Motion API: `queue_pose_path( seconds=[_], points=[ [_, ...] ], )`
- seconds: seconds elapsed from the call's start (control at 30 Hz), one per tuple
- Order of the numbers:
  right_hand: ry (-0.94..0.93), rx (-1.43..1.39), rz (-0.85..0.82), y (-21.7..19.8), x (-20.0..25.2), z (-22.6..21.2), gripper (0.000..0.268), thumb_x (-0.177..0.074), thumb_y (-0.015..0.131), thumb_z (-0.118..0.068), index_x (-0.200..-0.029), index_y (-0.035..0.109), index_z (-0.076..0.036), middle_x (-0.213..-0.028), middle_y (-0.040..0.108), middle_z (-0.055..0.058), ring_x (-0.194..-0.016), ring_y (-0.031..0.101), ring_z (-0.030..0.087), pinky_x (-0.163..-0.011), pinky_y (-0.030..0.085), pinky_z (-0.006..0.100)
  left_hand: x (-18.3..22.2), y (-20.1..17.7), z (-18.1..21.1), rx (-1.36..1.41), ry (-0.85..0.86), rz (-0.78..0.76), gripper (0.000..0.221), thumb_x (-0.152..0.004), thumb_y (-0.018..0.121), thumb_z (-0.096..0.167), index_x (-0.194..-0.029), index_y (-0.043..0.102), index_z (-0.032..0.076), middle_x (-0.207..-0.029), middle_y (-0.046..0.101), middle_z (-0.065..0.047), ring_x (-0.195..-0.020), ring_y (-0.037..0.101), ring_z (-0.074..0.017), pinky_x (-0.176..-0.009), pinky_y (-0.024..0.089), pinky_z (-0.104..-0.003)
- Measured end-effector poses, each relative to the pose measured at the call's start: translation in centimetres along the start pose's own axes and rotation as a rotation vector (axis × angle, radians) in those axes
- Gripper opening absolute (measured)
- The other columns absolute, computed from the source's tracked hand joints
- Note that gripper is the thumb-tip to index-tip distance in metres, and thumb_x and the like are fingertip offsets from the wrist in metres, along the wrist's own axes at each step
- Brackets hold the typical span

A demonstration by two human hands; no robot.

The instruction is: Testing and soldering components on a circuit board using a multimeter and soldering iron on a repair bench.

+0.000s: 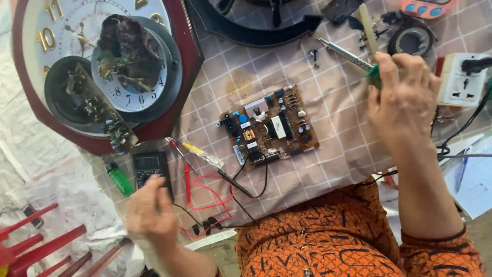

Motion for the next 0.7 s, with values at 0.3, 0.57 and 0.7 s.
queue_pose_path(
  seconds=[0.3, 0.57, 0.7],
  points=[
    [-0.053, 0.162, 0.084, -0.1, 1.5, -0.3, 0.030, -0.094, 0.066, -0.017, -0.122, 0.061, -0.025, -0.096, 0.050, 0.003, -0.081, 0.046, 0.015, -0.073, 0.037, 0.026, -0.6, 4.9, 6.7, 0.503, 0.203, -0.054, 0.012, -0.080, 0.058, 0.011, -0.088, 0.061, 0.002, -0.083, 0.065, -0.011, -0.076, 0.063, -0.0184, -0.070, 0.052, -0.029],
    [-0.370, -0.450, 0.172, -6.4, 4.5, -6.6, 0.014, -0.086, 0.059, -0.007, -0.098, 0.063, -0.014, -0.086, 0.050, 0.006, -0.068, 0.039, 0.018, -0.058, 0.026, 0.029, -1.4, 7.9, 11.6, 1.667, -0.517, -0.365, 0.065, -0.081, 0.062, 0.033, -0.131, 0.031, 0.005, -0.117, 0.047, -0.017, -0.084, 0.058, -0.0203, -0.071, 0.053, -0.029],
    [-0.442, -0.436, 0.177, -7.3, 5.6, -8.0, 0.034, -0.080, 0.060, -0.002, -0.110, 0.056, -0.017, -0.101, 0.050, 0.009, -0.095, 0.050, 0.023, -0.078, 0.029, 0.034, -1.4, 9.0, 12.3, 2.012, -0.612, -0.232, 0.026, -0.092, 0.048, 0.020, -0.105, 0.051, -0.003, -0.100, 0.055, -0.018, -0.083, 0.060, -0.0250, -0.072, 0.054, -0.031]
  ],
)
Point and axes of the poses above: each hand's wrist, its own x-axis away from the middle knuckle, its own y-axis out of the palm, z = x × y, the point moved 2 cm from there along -x, towards the middle knuckle
